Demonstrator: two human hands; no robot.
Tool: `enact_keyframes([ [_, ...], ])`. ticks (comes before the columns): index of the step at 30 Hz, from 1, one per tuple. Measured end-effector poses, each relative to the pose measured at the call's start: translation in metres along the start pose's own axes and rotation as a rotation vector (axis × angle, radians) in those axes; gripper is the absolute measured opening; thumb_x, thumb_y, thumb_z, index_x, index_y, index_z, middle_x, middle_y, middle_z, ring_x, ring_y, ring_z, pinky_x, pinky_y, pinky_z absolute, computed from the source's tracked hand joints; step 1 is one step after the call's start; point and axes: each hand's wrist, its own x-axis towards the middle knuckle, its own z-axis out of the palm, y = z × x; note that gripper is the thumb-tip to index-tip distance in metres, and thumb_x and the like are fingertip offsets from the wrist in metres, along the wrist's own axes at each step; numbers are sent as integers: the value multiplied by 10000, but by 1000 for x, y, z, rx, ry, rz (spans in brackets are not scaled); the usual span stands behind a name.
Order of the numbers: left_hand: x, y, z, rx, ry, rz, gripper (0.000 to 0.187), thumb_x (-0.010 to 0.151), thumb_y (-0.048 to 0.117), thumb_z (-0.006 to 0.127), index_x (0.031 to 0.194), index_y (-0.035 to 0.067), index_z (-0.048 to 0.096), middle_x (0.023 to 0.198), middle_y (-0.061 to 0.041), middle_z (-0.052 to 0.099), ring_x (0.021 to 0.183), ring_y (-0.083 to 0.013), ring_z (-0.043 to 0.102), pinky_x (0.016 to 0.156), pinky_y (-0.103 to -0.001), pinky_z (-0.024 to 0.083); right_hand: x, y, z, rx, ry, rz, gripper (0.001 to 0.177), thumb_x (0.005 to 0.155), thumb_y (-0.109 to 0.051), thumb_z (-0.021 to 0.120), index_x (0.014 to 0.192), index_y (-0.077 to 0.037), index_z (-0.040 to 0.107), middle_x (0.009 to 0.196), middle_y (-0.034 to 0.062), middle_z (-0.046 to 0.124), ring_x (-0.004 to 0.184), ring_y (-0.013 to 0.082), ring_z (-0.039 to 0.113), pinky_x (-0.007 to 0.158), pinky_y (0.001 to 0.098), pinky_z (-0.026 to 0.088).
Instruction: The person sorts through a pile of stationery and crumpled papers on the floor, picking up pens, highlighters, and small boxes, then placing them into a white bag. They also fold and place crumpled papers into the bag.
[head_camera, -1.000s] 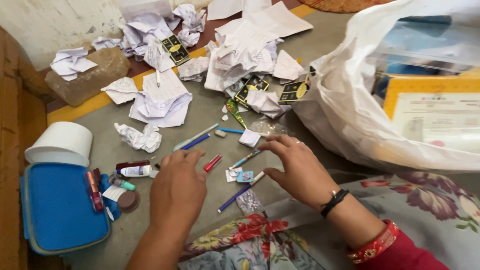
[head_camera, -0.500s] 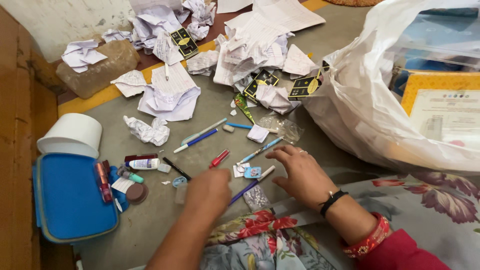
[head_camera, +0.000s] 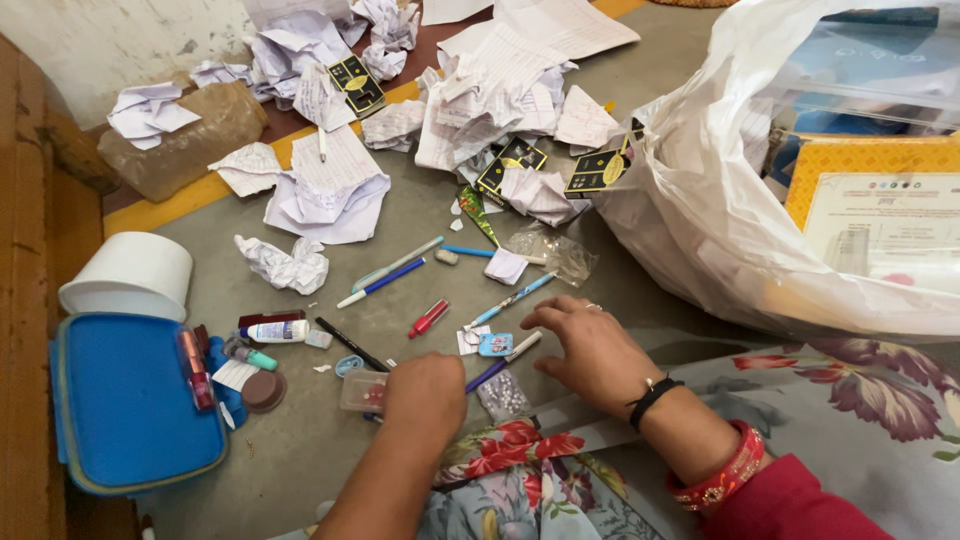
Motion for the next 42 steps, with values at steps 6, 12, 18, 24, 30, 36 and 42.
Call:
enact_keyframes([
  [6, 5, 9, -19, -78, -61, -136, 172, 849, 90, 621, 930, 60, 771, 1018, -202, 735, 957, -371, 727, 853, -475, 574, 1, 3, 3, -1, -25, 23, 446, 732, -175, 818, 1161, -144, 699, 1212, 94, 666, 1150, 335, 612, 991, 425, 476],
  [12, -5, 24, -66, -248, -8, -209, 204, 759, 180, 745, 924, 60, 763, 968, -220, 721, 943, -398, 705, 850, -477, 560, 3, 5, 3, 27, 18, 26, 563, 698, -155, 815, 1242, -141, 672, 1221, 106, 655, 1141, 346, 606, 982, 434, 469],
  [18, -12, 30, -105, -741, 164, -137, 194, 735, 142, 759, 907, 64, 806, 778, -116, 777, 705, -234, 755, 671, -350, 582, -2, -2, -12, 24, 80, 55, 271, 828, -204, 731, 1094, -153, 750, 1037, 94, 727, 997, 318, 680, 870, 431, 526],
  [24, -20, 26, -125, -1326, 234, -160, 140, 858, -2, 696, 982, -5, 762, 772, -72, 763, 662, -142, 722, 610, -265, 594, -23, -33, -60, 125, 66, 214, 317, 870, -336, 688, 1153, -217, 768, 932, 85, 767, 831, 285, 730, 723, 409, 551],
  [30, -42, 29, -148, -1436, 383, -54, 178, 908, 40, 660, 1056, -26, 733, 825, -97, 760, 694, -153, 734, 623, -277, 606, -71, -50, -121, 157, 173, 215, 335, 862, -338, 702, 1151, -189, 782, 915, 91, 785, 794, 239, 755, 711, 349, 564],
  [36, -70, 75, -147, -1549, 356, -5, 177, 918, 86, 696, 1027, -40, 757, 776, -107, 751, 650, -146, 687, 603, -283, 572, -140, -45, -152, 202, 233, 340, 327, 859, -378, 746, 1116, -193, 825, 909, 25, 842, 811, 155, 730, 711, 317, 579],
  [42, -89, 131, -133, -1594, 238, 37, 168, 893, 66, 716, 1004, -54, 759, 765, -115, 759, 655, -157, 695, 609, -295, 575, -212, -27, -161, 237, 248, 509, 318, 851, -368, 796, 1116, -204, 858, 937, -1, 809, 818, 149, 709, 731, 313, 592],
])
